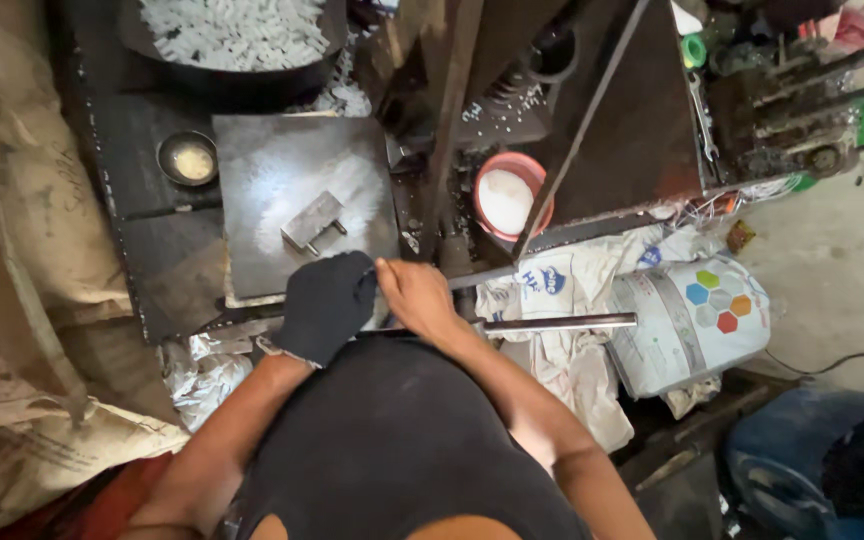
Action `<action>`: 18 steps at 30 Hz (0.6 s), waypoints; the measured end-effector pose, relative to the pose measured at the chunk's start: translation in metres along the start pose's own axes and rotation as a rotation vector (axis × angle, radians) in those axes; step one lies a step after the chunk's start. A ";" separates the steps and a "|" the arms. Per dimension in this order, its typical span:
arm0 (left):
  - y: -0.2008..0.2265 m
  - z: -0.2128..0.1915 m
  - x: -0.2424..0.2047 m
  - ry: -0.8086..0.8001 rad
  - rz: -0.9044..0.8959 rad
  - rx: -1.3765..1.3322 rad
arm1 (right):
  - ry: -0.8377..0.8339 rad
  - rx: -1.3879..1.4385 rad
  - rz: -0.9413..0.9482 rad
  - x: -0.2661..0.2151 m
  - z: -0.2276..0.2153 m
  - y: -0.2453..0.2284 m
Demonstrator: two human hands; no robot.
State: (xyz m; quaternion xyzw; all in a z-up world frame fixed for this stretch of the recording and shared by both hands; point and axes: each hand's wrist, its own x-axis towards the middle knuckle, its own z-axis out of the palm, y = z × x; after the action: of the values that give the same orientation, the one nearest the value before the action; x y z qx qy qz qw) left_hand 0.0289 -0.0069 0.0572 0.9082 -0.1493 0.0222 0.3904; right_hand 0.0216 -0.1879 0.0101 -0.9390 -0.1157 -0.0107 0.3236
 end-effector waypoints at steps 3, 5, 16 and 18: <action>0.007 0.009 0.004 0.023 -0.029 0.025 | -0.321 0.577 0.464 0.010 0.003 0.020; 0.010 0.011 0.008 0.048 -0.034 0.037 | -0.410 0.895 0.765 0.014 0.001 0.028; 0.001 0.024 0.025 -0.019 -0.124 -0.443 | -0.351 0.839 0.496 0.020 -0.042 0.038; -0.004 0.024 0.024 -0.110 -0.253 -0.713 | -0.176 0.733 0.281 0.016 -0.059 0.038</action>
State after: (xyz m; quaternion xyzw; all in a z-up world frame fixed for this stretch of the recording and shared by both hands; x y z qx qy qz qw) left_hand 0.0511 -0.0278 0.0419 0.7265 -0.0550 -0.1284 0.6728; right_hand 0.0488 -0.2494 0.0349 -0.7654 -0.0098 0.1562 0.6242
